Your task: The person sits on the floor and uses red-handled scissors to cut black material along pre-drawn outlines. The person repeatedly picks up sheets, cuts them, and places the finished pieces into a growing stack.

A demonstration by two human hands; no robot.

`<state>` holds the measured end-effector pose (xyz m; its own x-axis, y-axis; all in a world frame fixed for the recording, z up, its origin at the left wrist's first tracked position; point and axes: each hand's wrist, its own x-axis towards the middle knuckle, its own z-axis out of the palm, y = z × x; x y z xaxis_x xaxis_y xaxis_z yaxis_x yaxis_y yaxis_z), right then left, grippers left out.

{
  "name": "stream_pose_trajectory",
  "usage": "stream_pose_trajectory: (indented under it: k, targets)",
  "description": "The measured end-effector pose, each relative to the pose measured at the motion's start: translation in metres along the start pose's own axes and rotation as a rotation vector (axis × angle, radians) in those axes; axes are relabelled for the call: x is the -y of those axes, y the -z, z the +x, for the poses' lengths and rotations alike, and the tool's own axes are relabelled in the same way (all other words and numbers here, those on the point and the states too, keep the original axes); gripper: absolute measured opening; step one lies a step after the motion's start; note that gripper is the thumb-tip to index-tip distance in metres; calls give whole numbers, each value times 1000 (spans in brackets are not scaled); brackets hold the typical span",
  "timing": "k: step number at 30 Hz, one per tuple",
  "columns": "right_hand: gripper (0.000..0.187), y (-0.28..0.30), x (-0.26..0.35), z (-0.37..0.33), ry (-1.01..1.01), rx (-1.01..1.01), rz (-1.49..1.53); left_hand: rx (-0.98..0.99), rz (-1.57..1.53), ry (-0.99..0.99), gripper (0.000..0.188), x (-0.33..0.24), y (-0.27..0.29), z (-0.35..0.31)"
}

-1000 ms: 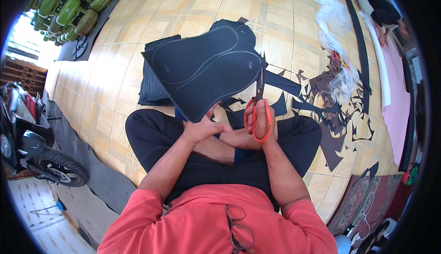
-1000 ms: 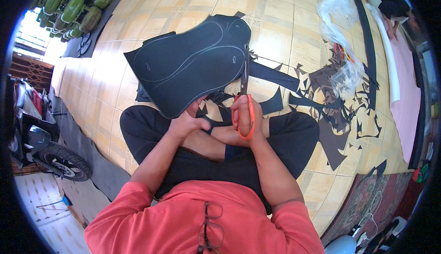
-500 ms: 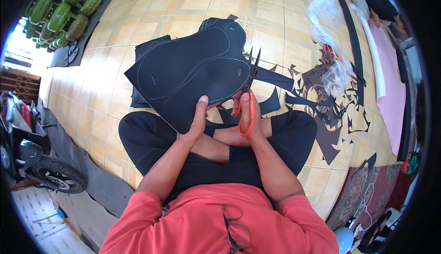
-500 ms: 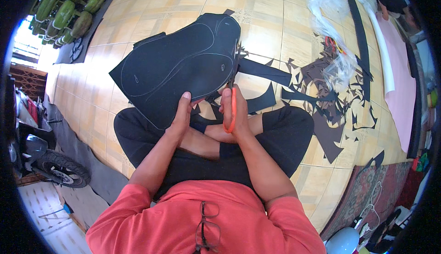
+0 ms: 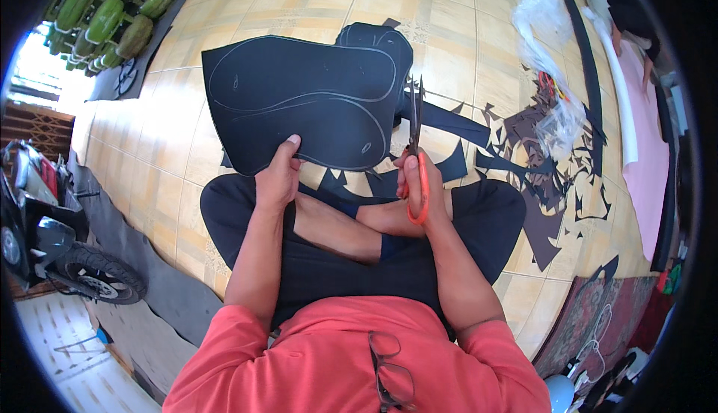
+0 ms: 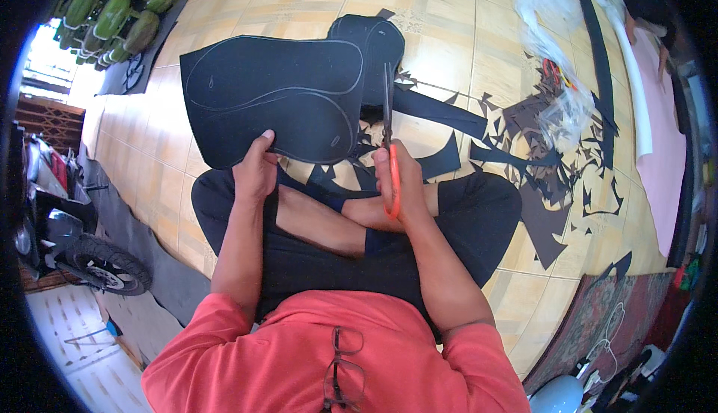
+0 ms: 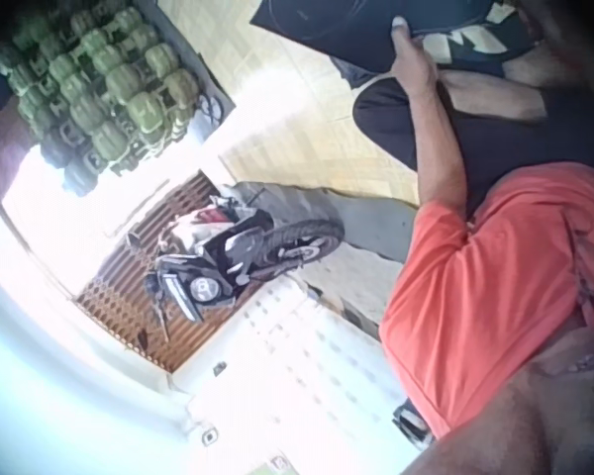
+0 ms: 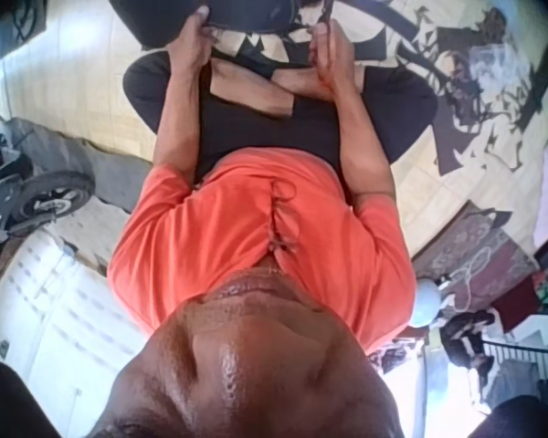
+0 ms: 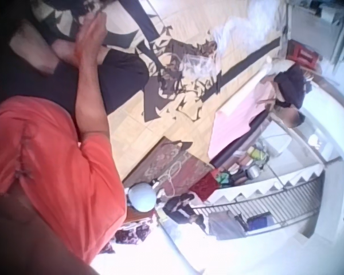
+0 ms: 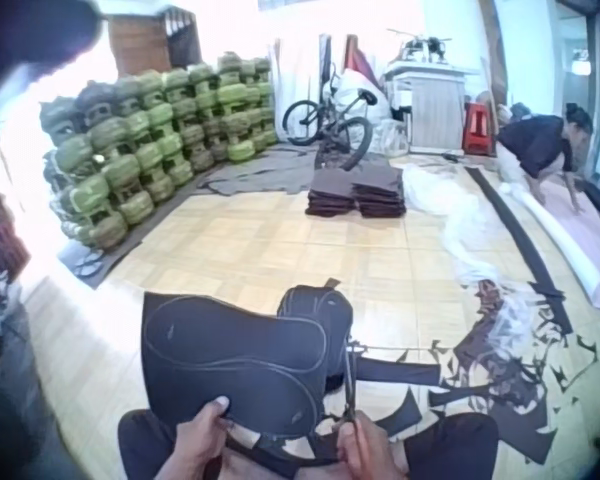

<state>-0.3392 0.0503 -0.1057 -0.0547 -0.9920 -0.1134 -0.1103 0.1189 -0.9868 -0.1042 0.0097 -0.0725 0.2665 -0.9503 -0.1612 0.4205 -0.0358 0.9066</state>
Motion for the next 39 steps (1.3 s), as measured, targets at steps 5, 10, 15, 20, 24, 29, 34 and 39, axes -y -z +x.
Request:
stream_pose_trajectory:
  k: [5, 10, 15, 20, 24, 29, 34, 39]
  targets:
    - [30, 5, 7, 4, 117, -43, -102, -31, 118, 2, 11, 3, 2, -1]
    - [31, 10, 13, 3, 181, -78, -142, -3, 318, -5, 8, 6, 8, -2]
    - [33, 13, 18, -1, 143, -47, -169, 22, 391, 10, 10, 3, 16, 2]
    - [39, 14, 18, -5, 121, 41, -106, 4, 247, -38, 16, -22, 18, 19]
    - [54, 13, 9, -9, 171, 133, -152, 130, 32, -157, 31, -54, 1, 32]
    - [48, 0, -1, -5, 156, 126, -132, 205, 101, -91, 41, -49, 15, 36]
    - [49, 2, 6, -4, 173, 163, -51, 196, 129, -66, 39, -48, 13, 37]
    - [50, 7, 8, -15, 64, 201, -69, 164, 172, -29, 35, -59, 21, 51]
